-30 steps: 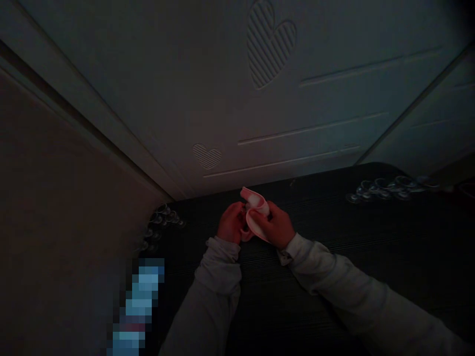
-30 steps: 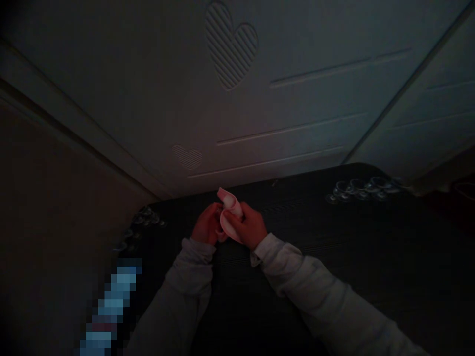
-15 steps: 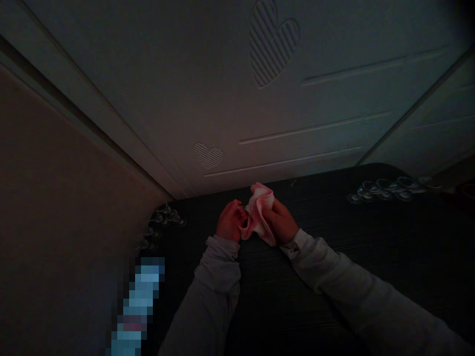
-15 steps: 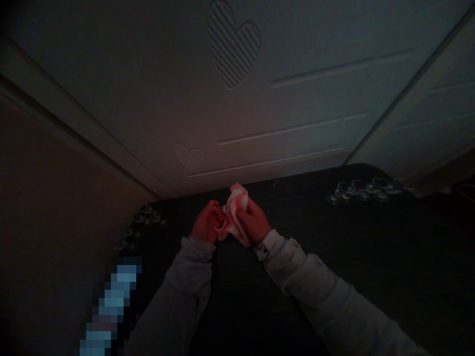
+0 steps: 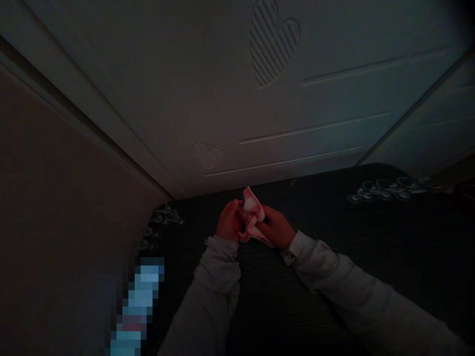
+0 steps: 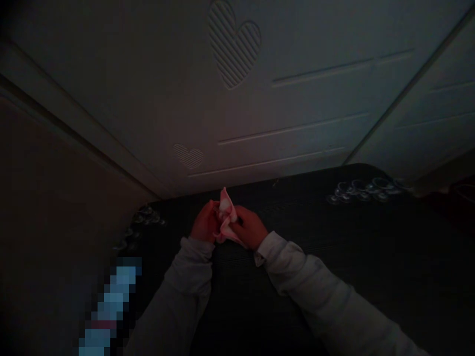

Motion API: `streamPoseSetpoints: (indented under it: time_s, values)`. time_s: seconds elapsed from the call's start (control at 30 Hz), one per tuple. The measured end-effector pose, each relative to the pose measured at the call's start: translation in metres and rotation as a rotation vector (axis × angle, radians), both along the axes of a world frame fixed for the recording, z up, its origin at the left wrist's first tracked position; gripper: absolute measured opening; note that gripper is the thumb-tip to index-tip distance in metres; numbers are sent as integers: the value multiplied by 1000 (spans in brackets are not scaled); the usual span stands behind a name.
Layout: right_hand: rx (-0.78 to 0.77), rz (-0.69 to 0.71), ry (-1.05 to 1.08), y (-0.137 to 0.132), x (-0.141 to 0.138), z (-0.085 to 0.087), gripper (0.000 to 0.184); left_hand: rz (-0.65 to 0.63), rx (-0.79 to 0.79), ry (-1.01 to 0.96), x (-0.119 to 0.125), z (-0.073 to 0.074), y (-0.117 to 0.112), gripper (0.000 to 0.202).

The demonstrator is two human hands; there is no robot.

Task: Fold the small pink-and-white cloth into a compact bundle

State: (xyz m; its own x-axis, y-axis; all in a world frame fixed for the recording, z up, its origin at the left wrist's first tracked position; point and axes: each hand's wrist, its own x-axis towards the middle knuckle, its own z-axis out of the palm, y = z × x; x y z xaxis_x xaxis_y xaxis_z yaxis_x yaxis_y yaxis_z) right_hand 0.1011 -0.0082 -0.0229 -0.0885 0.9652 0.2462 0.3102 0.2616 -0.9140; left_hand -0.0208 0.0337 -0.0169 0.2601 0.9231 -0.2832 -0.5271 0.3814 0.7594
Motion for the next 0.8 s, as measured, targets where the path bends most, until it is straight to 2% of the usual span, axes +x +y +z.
streamPoseSetpoints:
  time_s: [0.2,0.3,0.57,0.7,0.8]
  values:
    - [-29,-184,-15,-3,2,3,13,48,39,101,2,2,-2,31]
    - [-29,-217,-9,-2,2,7,16,66,78,137,3,4,-3,31]
    - [-35,-184,93,1,-3,7,16,194,285,469,0,4,-4,30]
    - [-74,-147,225,3,-2,4,20,161,312,562,2,13,-9,27]
    - [-123,-98,341,5,-3,3,27,121,310,512,4,19,-11,26]
